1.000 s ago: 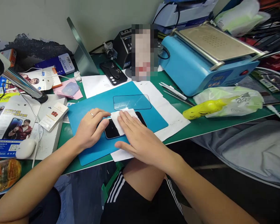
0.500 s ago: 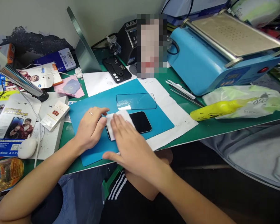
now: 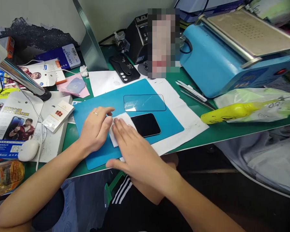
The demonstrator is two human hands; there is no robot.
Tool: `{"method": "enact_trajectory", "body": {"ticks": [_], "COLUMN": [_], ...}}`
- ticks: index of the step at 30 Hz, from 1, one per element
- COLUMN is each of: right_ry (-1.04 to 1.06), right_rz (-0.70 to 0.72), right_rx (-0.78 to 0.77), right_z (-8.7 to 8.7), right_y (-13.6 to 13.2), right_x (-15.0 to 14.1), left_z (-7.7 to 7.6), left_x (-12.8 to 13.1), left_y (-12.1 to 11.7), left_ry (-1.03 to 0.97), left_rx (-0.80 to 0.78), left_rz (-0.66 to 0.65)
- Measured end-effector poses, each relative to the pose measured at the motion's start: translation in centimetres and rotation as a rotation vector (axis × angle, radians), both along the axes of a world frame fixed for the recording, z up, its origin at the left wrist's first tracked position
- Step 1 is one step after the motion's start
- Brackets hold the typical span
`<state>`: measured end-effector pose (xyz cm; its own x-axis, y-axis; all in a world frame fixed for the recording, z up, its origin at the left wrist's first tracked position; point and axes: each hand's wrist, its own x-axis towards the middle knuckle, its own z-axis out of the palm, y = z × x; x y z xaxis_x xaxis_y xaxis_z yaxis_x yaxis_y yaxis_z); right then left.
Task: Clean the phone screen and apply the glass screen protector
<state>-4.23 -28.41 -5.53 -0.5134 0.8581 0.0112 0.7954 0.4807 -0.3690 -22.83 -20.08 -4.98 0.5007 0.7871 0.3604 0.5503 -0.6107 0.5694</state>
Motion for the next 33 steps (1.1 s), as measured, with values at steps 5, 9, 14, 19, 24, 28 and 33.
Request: {"method": "enact_trajectory", "body": {"ticks": [5, 9, 14, 19, 24, 28, 33], "right_ry": [0.016, 0.013, -0.004, -0.003, -0.038, -0.071, -0.090], "right_rz": [0.022, -0.062, -0.064, -0.077, -0.125, -0.162, -0.177], "right_rx": [0.014, 0.025, 0.107, 0.052, 0.088, 0.030, 0.026], "right_z": [0.2, 0.2, -0.3, 0.4, -0.3, -0.7, -0.9], "right_y": [-0.4, 0.6, -1.3, 0.5, -0.8, -0.7, -0.6], "right_x": [-0.8, -1.0, -0.9, -1.4, 1.0, 4.6, 6.7], "left_z": [-0.1, 0.0, 0.0, 0.2, 0.3, 0.2, 0.3], "left_x": [-0.1, -0.1, 0.0, -0.2, -0.5, -0.5, -0.5], "left_y": [0.1, 0.2, 0.3, 0.3, 0.3, 0.2, 0.3], "left_ry": [-0.020, -0.037, -0.033, -0.020, 0.002, 0.029, 0.035], "left_rx": [0.001, -0.018, -0.024, -0.029, 0.009, -0.004, -0.012], "left_rz": [-0.004, 0.002, -0.001, -0.014, -0.060, -0.093, -0.084]}}
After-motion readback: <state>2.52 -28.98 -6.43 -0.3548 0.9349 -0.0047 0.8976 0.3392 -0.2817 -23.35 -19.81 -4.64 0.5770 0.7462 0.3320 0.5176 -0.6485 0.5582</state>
